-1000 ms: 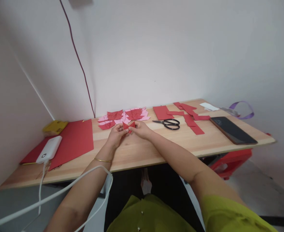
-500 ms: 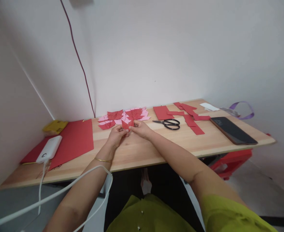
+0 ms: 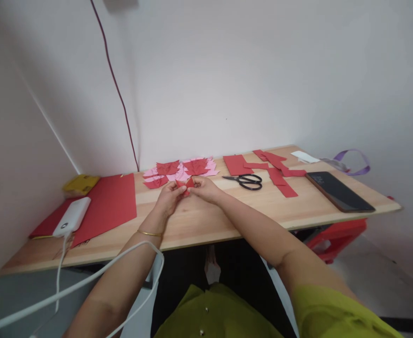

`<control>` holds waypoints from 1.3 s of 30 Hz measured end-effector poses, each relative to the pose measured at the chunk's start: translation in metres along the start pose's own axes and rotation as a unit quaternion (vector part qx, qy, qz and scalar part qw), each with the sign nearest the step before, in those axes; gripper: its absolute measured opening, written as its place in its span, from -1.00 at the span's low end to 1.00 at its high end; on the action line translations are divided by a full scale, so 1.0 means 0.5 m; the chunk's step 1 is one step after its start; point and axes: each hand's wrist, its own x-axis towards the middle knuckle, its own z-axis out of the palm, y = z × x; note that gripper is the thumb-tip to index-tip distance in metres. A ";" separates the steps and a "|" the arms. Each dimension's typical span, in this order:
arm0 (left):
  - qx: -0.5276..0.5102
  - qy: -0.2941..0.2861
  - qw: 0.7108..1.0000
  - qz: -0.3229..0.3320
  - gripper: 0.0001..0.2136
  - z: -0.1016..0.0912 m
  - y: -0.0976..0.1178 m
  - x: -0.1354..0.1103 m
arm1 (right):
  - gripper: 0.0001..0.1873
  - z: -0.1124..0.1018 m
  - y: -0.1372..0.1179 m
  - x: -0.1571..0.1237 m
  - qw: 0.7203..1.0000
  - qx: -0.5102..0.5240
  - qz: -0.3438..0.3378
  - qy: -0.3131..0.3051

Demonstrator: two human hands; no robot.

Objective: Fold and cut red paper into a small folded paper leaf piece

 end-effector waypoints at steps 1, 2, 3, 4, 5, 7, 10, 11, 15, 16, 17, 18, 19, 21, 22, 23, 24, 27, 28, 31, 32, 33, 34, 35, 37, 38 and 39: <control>-0.003 0.006 1.000 -0.004 -0.71 0.000 0.001 0.000 | -0.77 0.002 0.000 -0.001 1.000 -0.005 -0.003 -0.004; -0.002 0.013 1.000 -0.010 -0.72 0.001 0.002 0.000 | -0.77 0.003 0.000 -0.001 1.000 -0.011 -0.004 -0.004; 0.000 0.019 1.000 -0.016 -0.73 0.002 0.002 0.000 | -0.76 0.004 0.001 -0.002 1.000 -0.015 -0.004 0.001; 0.002 0.026 0.999 -0.020 -0.73 0.003 0.003 0.000 | -0.75 0.005 0.001 -0.002 1.000 -0.017 -0.001 0.007; 0.003 0.030 0.999 -0.024 -0.74 0.004 0.003 -0.001 | -0.74 0.005 0.002 -0.002 1.000 -0.019 0.003 0.012; 0.002 0.038 0.999 -0.025 -0.75 0.006 0.004 -0.001 | -0.74 0.004 0.002 -0.002 1.000 -0.017 0.016 0.015; -0.006 0.049 0.999 -0.017 -0.75 0.008 0.006 -0.003 | -0.74 0.003 0.000 -0.002 0.999 -0.024 0.025 0.022; -0.009 0.052 0.998 -0.015 -0.76 0.009 0.007 -0.003 | -0.74 0.004 0.000 -0.002 0.999 -0.029 0.020 0.026; -0.021 0.056 0.998 -0.016 -0.82 0.011 0.011 -0.004 | -0.75 0.011 0.002 -0.001 0.999 -0.018 -0.007 0.036; -0.023 0.058 0.998 -0.016 -0.84 0.012 0.012 -0.004 | -0.76 0.013 0.003 -0.001 0.999 -0.010 -0.011 0.034; -0.025 0.059 0.998 -0.015 -0.85 0.013 0.012 -0.004 | -0.77 0.014 0.005 -0.001 0.999 -0.005 -0.014 0.032; -0.026 0.060 0.998 -0.012 -0.87 0.014 0.013 -0.004 | -0.79 0.015 0.007 0.000 0.999 0.000 -0.015 0.031; -0.028 0.059 0.998 -0.010 -0.88 0.015 0.013 -0.004 | -0.81 0.016 0.010 0.000 0.999 0.004 -0.016 0.032; -0.035 0.053 0.998 -0.008 -0.88 0.017 0.013 -0.004 | -0.84 0.016 0.013 0.001 0.999 0.013 -0.018 0.036; -0.040 0.051 0.998 -0.008 -0.88 0.018 0.013 -0.005 | -0.84 0.015 0.014 0.002 0.999 0.020 -0.018 0.039; -0.044 0.049 0.998 -0.010 -0.88 0.018 0.013 -0.005 | -0.84 0.015 0.014 0.002 0.999 0.026 -0.018 0.040; -0.047 0.049 0.998 -0.011 -0.87 0.018 0.014 -0.005 | -0.84 0.014 0.014 0.001 0.999 0.030 -0.019 0.040; -0.049 0.054 0.997 -0.008 -0.85 0.018 0.017 -0.006 | -0.80 0.014 0.009 -0.001 0.999 0.036 -0.014 0.033; -0.048 0.055 0.997 -0.007 -0.84 0.017 0.017 -0.007 | -0.78 0.014 0.006 -0.002 0.999 0.034 -0.011 0.032; -0.043 0.048 0.998 -0.007 -0.81 0.017 0.016 -0.007 | -0.76 0.017 -0.003 -0.004 0.999 0.008 -0.021 0.040; -0.040 0.042 0.998 -0.010 -0.81 0.016 0.015 -0.007 | -0.78 0.019 -0.005 -0.005 0.999 -0.003 -0.030 0.045; -0.035 0.038 0.999 -0.012 -0.80 0.016 0.013 -0.007 | -0.80 0.020 -0.007 -0.005 0.998 -0.012 -0.040 0.050; -0.030 0.037 0.999 -0.012 -0.80 0.015 0.010 -0.006 | -0.81 0.021 -0.008 -0.004 0.997 -0.016 -0.047 0.055; -0.024 0.036 0.999 -0.013 -0.80 0.014 0.008 -0.004 | -0.82 0.022 -0.008 -0.004 0.997 -0.014 -0.052 0.060; -0.010 0.035 0.999 -0.011 -0.82 0.012 0.004 -0.001 | -0.82 0.024 -0.006 -0.002 0.997 0.001 -0.050 0.062; -0.006 0.037 0.999 -0.010 -0.83 0.011 0.002 0.000 | -0.82 0.023 -0.005 -0.002 0.997 0.010 -0.046 0.059; -0.004 0.042 0.999 -0.010 -0.84 0.010 0.002 0.001 | -0.83 0.022 -0.003 -0.001 0.998 0.019 -0.040 0.055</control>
